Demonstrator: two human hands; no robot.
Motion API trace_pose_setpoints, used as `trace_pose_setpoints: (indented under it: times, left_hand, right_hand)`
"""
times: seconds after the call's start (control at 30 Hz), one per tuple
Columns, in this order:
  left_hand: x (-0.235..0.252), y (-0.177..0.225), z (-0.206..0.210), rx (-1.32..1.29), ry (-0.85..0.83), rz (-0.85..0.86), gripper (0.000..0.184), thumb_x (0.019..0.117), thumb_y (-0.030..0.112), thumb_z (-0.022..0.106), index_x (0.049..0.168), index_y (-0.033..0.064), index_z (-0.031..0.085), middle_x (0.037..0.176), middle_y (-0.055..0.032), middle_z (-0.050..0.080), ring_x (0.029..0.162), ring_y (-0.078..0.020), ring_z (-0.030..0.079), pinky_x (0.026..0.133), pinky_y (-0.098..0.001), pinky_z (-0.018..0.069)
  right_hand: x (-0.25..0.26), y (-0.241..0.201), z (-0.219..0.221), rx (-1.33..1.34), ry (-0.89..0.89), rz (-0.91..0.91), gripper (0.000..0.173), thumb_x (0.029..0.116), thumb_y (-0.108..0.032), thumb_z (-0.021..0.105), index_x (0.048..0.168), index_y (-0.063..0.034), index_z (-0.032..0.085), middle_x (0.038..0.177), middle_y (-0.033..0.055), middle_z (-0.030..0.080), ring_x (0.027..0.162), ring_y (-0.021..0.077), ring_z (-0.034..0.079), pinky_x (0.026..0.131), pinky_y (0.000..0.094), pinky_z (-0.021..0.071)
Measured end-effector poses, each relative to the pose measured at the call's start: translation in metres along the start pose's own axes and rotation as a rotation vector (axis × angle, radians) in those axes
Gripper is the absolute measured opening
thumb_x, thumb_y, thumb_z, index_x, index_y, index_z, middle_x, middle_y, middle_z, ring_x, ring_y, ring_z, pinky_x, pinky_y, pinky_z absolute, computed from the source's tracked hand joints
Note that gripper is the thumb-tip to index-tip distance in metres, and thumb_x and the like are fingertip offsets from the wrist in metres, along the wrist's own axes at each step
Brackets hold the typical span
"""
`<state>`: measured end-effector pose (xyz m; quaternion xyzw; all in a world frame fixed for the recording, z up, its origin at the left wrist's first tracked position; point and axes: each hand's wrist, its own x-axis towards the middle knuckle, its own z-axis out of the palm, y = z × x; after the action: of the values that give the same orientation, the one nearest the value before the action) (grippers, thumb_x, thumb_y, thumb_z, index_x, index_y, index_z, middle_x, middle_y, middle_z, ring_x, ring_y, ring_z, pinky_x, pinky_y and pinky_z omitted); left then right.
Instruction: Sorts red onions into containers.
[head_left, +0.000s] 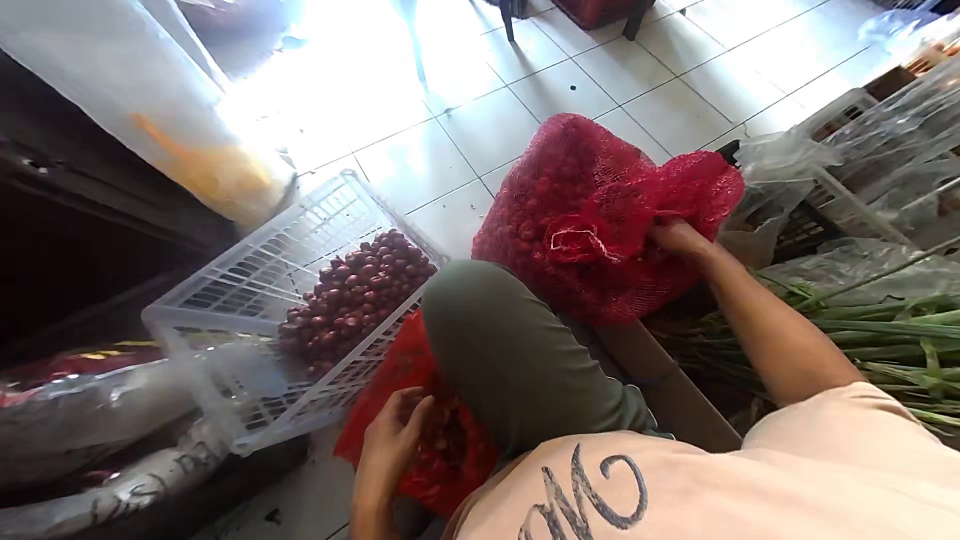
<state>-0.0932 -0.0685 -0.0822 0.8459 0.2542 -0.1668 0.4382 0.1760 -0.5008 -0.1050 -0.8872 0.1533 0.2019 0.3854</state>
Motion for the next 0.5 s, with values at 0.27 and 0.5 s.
trace_pose_setpoints:
  times: [0.27,0.5]
  left_hand:
    - [-0.008,0.059,0.0,-0.786,0.232,0.44,0.02,0.1048,0.014,0.047,0.121,0.0062,0.055,0.104,0.0068,0.071,0.094,-0.0067,0.071,0.088,-0.0258,0.06]
    - [-0.011,0.105,0.032,-1.242,0.215,0.693,0.065,0.0934,0.073,0.046,0.144,0.0332,0.049,0.144,0.0146,0.056,0.127,-0.0073,0.057,0.104,-0.0329,0.0498]
  right_hand:
    - [-0.113,-0.017,-0.031,0.758,-0.607,-0.328,0.028,0.098,-0.055,0.058,0.095,-0.0274,0.062,0.074,-0.0075,0.063,0.049,-0.004,0.051,0.04,0.0101,0.0379]
    - [-0.213,-0.167,0.138,0.753,-0.681,-0.759,0.014,0.1041,-0.02,0.048,0.104,-0.0193,0.063,0.069,-0.0068,0.064,0.051,-0.0025,0.053,0.045,0.0125,0.0435]
